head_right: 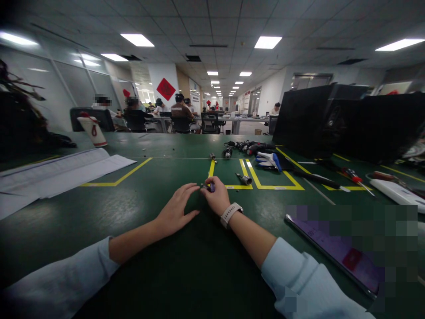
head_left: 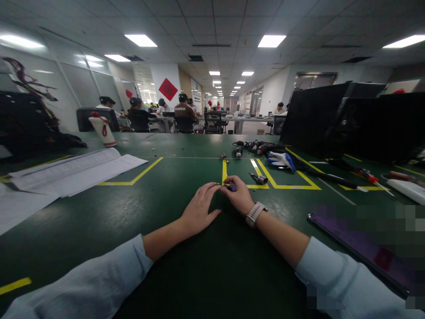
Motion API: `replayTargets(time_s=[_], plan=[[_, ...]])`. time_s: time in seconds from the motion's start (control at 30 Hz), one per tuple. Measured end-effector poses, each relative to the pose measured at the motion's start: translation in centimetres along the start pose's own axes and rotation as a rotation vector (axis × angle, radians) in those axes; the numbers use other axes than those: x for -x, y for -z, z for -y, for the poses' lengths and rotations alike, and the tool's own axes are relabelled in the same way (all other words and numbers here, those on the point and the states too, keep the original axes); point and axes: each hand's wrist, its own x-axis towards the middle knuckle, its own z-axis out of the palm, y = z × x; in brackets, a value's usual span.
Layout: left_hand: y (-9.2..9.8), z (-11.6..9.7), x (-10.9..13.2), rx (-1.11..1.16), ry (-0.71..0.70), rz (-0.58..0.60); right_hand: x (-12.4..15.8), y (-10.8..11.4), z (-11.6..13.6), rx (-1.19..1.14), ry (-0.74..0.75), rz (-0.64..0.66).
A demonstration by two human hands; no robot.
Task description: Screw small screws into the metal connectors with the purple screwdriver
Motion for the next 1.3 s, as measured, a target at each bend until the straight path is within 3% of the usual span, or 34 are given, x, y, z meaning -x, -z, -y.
replayTargets(time_s=[0.13,0.2,0.3,0.4,0.5,0.7,0.83,1.0,1.13,1.3], plan=[[0.7,-0.6,0.2,0.006,-0.107,0.107,2.8,-0.9,1.8,-0.678,-0.244,0.031],[1.0,-1.0,0.3,0.054,-0.116,0.165,4.0,-0.7,2.5,-0.825,-0.361,0.06],[1.3,-1.2,0.7,0.156,-0.116,0.234,5.1,-0.1,3.1,-0.896,-0.417,0.132],[1.1,-0.9,1.0,0.208,-0.109,0.265,5.6,0.8,3.3,-0.907,-0.371,0.224],[0.9,-0.2,1.0,0.273,-0.049,0.212,6.1,1.8,3.3,-0.886,-0.301,0.264],[0.9,0.8,0.4,0.317,0.078,0.049,7.5,4.1,3.1,-0.774,-0.247,0.114],[1.1,0.4,0.2,0.265,0.029,0.11,8.0,4.3,3.4,-0.804,-0.22,0.151],[1.0,-0.2,0.3,0.203,0.088,0.197,8.7,4.3,4.4,-0.823,-0.156,0.273],[0.9,-0.3,0.4,0.167,0.042,0.24,9.0,4.5,5.1,-0.669,-0.068,0.305],[1.0,-0.5,0.4,0.158,-0.019,0.273,9.1,4.6,5.1,-0.425,0.062,0.244]])
